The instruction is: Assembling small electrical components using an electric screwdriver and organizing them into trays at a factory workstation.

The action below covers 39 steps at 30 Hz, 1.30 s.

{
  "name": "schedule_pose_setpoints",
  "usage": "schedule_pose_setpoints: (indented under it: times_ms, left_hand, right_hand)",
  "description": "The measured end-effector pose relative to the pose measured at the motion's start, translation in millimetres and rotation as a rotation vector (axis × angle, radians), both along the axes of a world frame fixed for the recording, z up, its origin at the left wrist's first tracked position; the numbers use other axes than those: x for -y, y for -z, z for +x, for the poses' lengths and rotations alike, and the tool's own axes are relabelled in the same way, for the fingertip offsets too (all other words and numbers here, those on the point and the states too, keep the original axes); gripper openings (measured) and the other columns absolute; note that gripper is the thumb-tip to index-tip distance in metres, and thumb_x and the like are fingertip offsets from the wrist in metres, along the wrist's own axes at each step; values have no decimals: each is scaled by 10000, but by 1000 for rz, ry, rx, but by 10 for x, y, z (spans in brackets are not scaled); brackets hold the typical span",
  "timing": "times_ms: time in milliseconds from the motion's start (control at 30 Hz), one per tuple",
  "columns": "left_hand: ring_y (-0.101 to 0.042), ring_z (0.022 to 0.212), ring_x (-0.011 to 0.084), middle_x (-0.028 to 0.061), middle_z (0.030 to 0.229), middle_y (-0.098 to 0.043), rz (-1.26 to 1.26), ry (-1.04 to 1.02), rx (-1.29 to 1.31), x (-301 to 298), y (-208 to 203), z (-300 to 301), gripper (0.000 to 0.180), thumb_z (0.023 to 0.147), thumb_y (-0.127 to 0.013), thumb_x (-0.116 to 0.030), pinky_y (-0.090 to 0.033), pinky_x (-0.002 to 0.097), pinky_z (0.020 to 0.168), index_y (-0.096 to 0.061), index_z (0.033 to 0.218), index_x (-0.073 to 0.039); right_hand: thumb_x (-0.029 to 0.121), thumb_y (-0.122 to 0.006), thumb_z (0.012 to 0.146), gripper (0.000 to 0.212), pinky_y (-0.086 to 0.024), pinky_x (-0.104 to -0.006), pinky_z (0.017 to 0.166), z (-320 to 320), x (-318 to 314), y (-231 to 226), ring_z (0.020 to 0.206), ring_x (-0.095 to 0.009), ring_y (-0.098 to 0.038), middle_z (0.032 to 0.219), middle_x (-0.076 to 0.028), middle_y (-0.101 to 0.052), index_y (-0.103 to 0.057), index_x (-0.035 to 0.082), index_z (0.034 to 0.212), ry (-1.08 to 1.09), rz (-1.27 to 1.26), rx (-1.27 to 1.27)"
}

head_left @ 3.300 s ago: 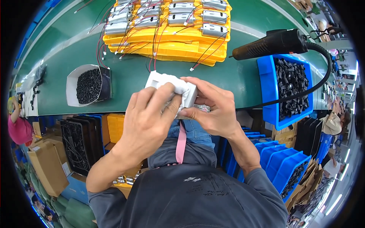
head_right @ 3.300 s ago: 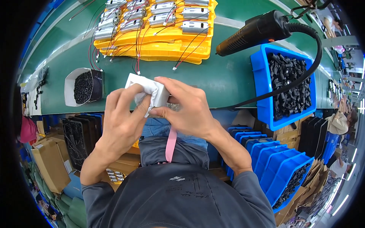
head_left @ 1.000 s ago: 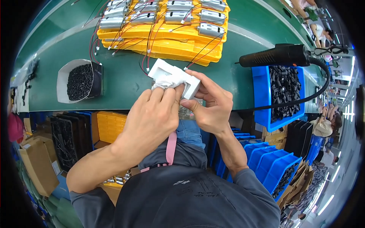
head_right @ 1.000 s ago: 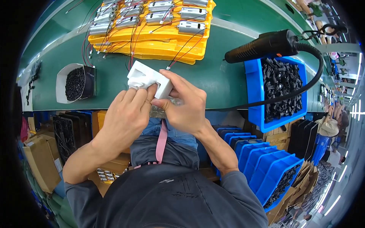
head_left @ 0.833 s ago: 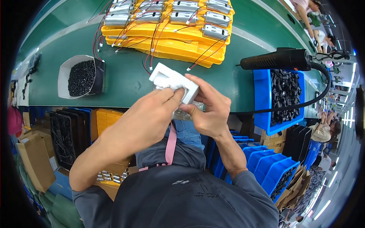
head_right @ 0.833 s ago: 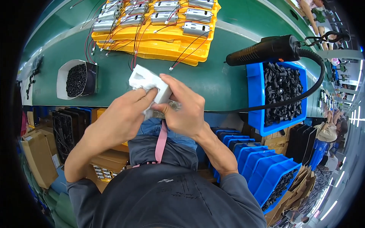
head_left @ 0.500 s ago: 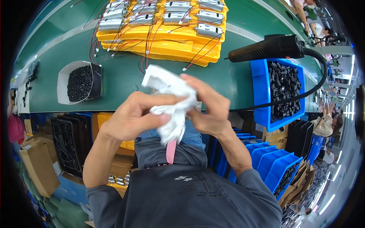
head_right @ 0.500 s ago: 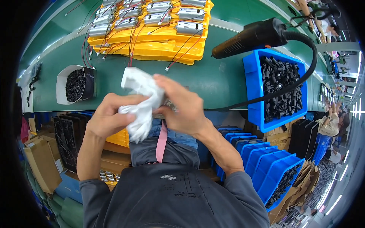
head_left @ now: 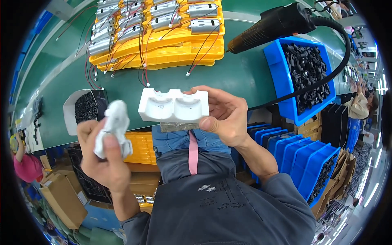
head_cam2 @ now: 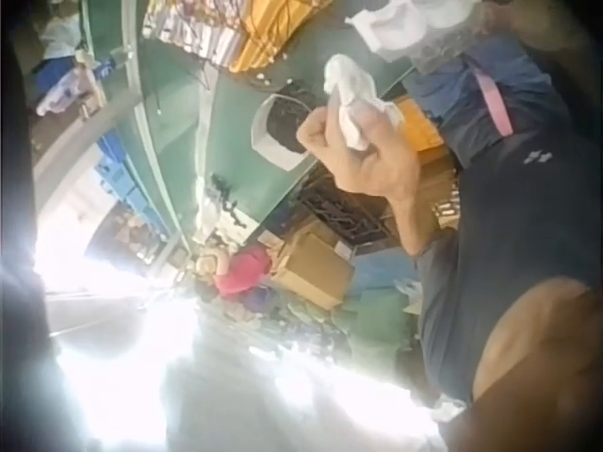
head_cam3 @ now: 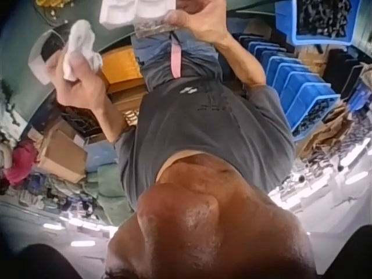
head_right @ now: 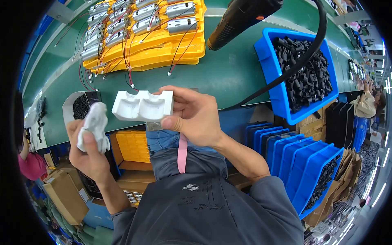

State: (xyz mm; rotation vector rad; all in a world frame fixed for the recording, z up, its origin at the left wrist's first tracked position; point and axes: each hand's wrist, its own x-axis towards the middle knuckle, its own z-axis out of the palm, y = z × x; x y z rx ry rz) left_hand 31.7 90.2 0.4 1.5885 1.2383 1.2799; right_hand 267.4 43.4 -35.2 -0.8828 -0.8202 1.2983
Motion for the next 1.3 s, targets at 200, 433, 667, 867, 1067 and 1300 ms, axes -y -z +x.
schedule_pose_setpoints:
  times_ms: [200,433,667,867,1067,1300]
  left_hand:
    - [-530,930,257,209,1094,-578,565,-119,-592,145,-40,316,228,761,-623,-22,-420,335,725,-654,986,5]
    - [-521,847,230,119,1004,-635,773,217,-965,-5,3,507,301,669,-657,-11,-413,365,715,-653,970,-14]
    - [-523,797,205,125,972,-636,446,394,-790,-30,87,413,259,738,-650,-79,-392,300,656,-636,987,-10]
    - [-567,798,180,138,1007,-626,-455,419,380,-16,299,291,252,921,-534,-192,-454,305,699,-595,1023,30]
    - [-594,954,222,154,1101,-590,-556,123,858,27,58,268,371,954,-473,-250,-472,348,845,-538,1086,91]
    - [-562,1057,286,198,1169,-556,26,13,454,-76,152,51,355,946,-467,-214,-440,390,910,-534,1143,75]
  right_hand:
    - [279,-776,730,713,-488,-375,898,-18,22,0,1029,-257,-596,1131,-248,-577,-452,-132,1214,9,-27,-8]
    - [247,-781,727,697,-518,-343,840,-33,26,32,986,-245,-613,1144,-244,-573,-454,-131,1213,74,36,161]
    - [150,-779,707,615,-536,-329,794,6,33,121,969,-274,-635,1097,-246,-603,-492,-103,1188,170,400,770]
    - [110,-784,678,553,-534,-328,784,-11,-19,107,956,-317,-645,1056,-247,-621,-533,-69,1137,296,615,952]
    - [124,-798,662,544,-534,-319,753,14,-33,159,955,-334,-643,1067,-242,-620,-540,-37,1113,320,631,1036]
    - [132,-798,663,562,-536,-304,724,-14,-18,66,948,-329,-648,1068,-239,-622,-527,-23,1130,297,661,1066]
